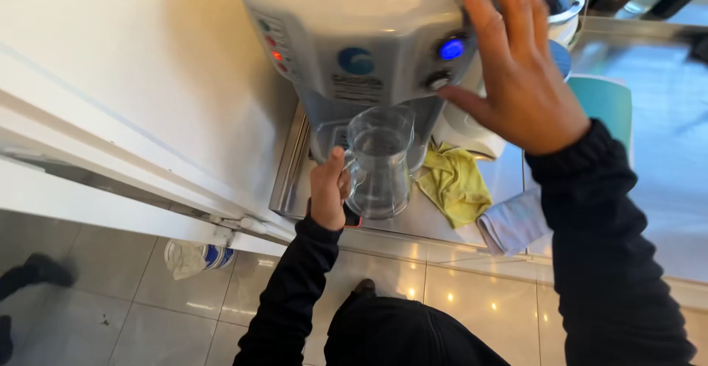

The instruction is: Filling a water pitcher, setting up a serving tray with glasses and juice, plating croissants, and preparing an espresso shot.

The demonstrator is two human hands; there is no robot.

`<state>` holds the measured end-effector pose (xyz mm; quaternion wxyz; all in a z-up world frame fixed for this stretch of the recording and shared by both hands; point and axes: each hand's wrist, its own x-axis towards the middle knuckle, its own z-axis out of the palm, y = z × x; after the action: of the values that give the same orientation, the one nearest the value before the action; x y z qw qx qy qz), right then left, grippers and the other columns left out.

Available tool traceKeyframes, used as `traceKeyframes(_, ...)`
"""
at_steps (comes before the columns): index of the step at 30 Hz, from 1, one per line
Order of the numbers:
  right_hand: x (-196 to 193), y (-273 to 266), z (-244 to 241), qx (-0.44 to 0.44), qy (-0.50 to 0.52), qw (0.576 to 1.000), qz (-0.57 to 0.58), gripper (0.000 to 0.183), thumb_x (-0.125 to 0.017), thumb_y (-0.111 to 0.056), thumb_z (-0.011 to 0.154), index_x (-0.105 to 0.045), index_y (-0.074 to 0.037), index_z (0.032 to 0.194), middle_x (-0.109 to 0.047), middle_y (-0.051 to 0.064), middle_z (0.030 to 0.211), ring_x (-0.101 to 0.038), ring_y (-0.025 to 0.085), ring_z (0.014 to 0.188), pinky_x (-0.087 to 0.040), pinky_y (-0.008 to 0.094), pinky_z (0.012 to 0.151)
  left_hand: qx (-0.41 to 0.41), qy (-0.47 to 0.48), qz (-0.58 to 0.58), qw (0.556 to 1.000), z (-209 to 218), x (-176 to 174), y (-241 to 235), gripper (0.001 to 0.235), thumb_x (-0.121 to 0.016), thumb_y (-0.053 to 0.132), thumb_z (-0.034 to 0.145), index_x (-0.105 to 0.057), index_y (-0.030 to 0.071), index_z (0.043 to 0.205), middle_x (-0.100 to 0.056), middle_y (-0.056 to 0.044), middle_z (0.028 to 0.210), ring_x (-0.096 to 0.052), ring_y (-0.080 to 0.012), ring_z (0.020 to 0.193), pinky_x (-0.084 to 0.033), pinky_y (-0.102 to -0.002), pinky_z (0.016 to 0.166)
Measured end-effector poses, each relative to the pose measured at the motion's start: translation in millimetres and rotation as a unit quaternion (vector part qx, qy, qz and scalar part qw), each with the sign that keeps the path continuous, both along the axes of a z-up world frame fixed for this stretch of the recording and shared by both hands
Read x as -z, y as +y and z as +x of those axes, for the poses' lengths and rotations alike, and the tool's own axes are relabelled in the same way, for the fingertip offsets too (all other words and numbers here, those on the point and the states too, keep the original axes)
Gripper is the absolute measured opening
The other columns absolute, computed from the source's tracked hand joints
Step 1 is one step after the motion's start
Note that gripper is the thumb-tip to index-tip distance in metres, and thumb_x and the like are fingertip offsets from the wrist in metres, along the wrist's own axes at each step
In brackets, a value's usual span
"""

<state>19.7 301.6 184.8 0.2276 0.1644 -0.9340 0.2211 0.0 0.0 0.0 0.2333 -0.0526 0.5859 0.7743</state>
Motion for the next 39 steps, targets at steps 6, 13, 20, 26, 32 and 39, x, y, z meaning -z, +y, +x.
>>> traceKeyframes(6,-3.7,-10.8,-6.1,0.079,-0.033,0.992,0.091,0.104,-0.096,-0.022,0.083,-0.034,-0.008,0.164,-0.027,0.018,0.171,-0.025,0.047,0.159,-0.030,0.056,0.132,0.050,-0.047,0.010,0.998,-48.9,1.3,-7.6,0.063,-0.064,0.063,0.094,-0.034,0.019,0.060,-0.027,0.006,0.052,-0.021,-0.0070,0.043,-0.014,-0.029,0.041)
traceKeyframes(13,-5.8,-18.1,-4.8,0.141,-0.010,0.985,0.096,0.098,-0.095,-0.023,0.082,-0.039,-0.007,0.161,-0.034,0.018,0.169,-0.030,0.047,0.157,-0.032,0.055,0.131,0.065,0.016,0.076,0.995,-77.7,51.3,-1.7,0.057,-0.071,0.054,0.094,-0.035,0.020,0.065,-0.029,0.008,0.057,-0.022,-0.0058,0.046,-0.016,-0.029,0.045)
traceKeyframes(20,-7.2,-22.7,-3.0,0.166,-0.014,0.979,0.121,0.104,-0.093,-0.037,0.073,-0.040,-0.014,0.159,-0.037,0.012,0.166,-0.039,0.041,0.151,-0.040,0.053,0.120,0.076,0.106,0.114,0.985,-89.4,87.2,-2.5,0.055,-0.067,0.040,0.104,-0.036,0.018,0.064,-0.030,0.007,0.058,-0.022,-0.0053,0.050,-0.016,-0.032,0.049)
traceKeyframes(26,-7.2,-21.9,-2.1,0.185,-0.022,0.972,0.143,0.106,-0.092,-0.048,0.074,-0.040,-0.017,0.161,-0.039,0.008,0.167,-0.053,0.033,0.136,-0.048,0.050,0.101,0.057,0.145,0.063,0.986,-98.4,92.9,0.6,0.056,-0.063,0.039,0.105,-0.037,0.016,0.060,-0.032,0.006,0.055,-0.025,-0.0060,0.048,-0.019,-0.030,0.047)
traceKeyframes(32,-2.0,-17.6,-4.3,0.146,0.023,0.981,0.124,0.107,-0.092,-0.047,0.075,-0.038,-0.016,0.162,-0.037,0.009,0.167,-0.059,0.035,0.134,-0.053,0.045,0.100,0.041,0.277,0.001,0.960,-97.7,76.8,-4.4,0.043,-0.060,0.044,0.108,-0.050,0.011,0.084,-0.045,0.001,0.076,-0.039,-0.0088,0.068,-0.033,-0.029,0.064)
traceKeyframes(39,1.5,-20.3,-4.7,0.149,0.011,0.984,0.095,0.108,-0.096,-0.040,0.071,-0.039,-0.016,0.160,-0.038,0.009,0.166,-0.061,0.035,0.132,-0.055,0.044,0.099,-0.130,0.671,-0.250,0.686,-62.4,-63.8,-0.4,0.047,-0.065,0.053,0.105,-0.054,0.009,0.116,-0.051,-0.012,0.122,-0.050,-0.0322,0.119,-0.046,-0.046,0.106)
